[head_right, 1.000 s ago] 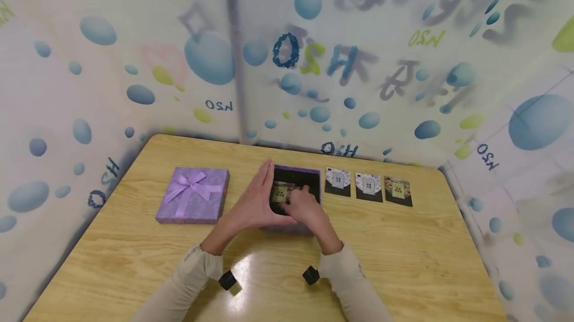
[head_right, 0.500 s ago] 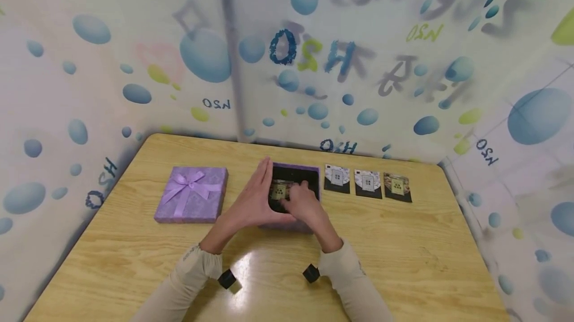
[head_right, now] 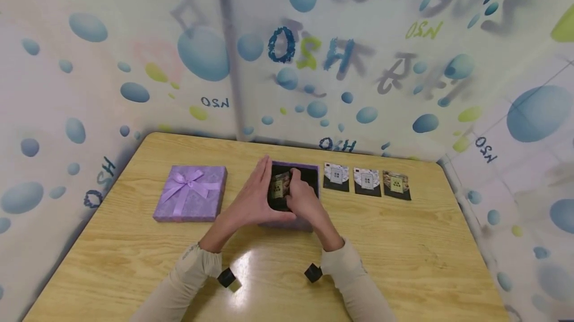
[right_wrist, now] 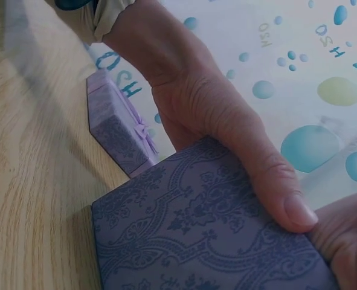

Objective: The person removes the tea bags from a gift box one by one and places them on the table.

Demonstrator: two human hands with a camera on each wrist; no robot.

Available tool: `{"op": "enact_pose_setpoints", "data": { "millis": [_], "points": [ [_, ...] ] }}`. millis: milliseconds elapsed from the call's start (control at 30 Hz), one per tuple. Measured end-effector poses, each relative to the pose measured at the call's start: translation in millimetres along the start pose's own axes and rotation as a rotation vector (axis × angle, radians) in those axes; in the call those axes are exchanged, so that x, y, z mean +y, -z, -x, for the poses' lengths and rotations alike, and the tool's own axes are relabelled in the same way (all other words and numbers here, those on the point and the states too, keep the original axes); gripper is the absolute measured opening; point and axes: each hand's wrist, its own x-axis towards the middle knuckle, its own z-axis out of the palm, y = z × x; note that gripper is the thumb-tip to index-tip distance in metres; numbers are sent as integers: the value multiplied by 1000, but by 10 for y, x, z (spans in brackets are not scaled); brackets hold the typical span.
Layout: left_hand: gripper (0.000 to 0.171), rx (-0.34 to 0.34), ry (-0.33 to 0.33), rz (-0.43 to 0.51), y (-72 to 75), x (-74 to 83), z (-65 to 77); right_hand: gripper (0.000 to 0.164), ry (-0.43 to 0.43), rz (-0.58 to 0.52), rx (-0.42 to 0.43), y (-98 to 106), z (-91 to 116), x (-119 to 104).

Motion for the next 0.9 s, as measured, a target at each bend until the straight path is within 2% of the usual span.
{"op": "enact_pose_setpoints", "data": {
  "millis": [67, 133, 233, 400, 500, 567, 733, 900],
  "points": [
    [153, -2, -1, -2, -2, -3, -2, 80, 1, -11, -15, 8, 0, -6],
    [153, -6, 1, -4, -4, -5, -5, 79, 16, -12, -33, 18, 1, 1],
    [153, -16, 6, -9, -12, -1, -12, 71, 48, -17, -38, 27, 2, 23],
    [153, -14, 6, -7, -16, 9, -16, 50, 85, -110, -28, 35, 15, 47],
    [153, -5, 0, -14, -9, 7, -12, 50, 82, -130, -38, 37, 20, 42],
    [154, -3, 0, -18, -5, 6, -10, 51, 73, -108, -42, 36, 16, 32],
    [154, -10, -1, -13, 2, 4, -14, 11, 47, -15, -56, 25, -3, 6],
    [154, 3, -8, -2, 0, -5, -21, 6, 116, 33, -12, 10, 7, 24]
  ]
}}
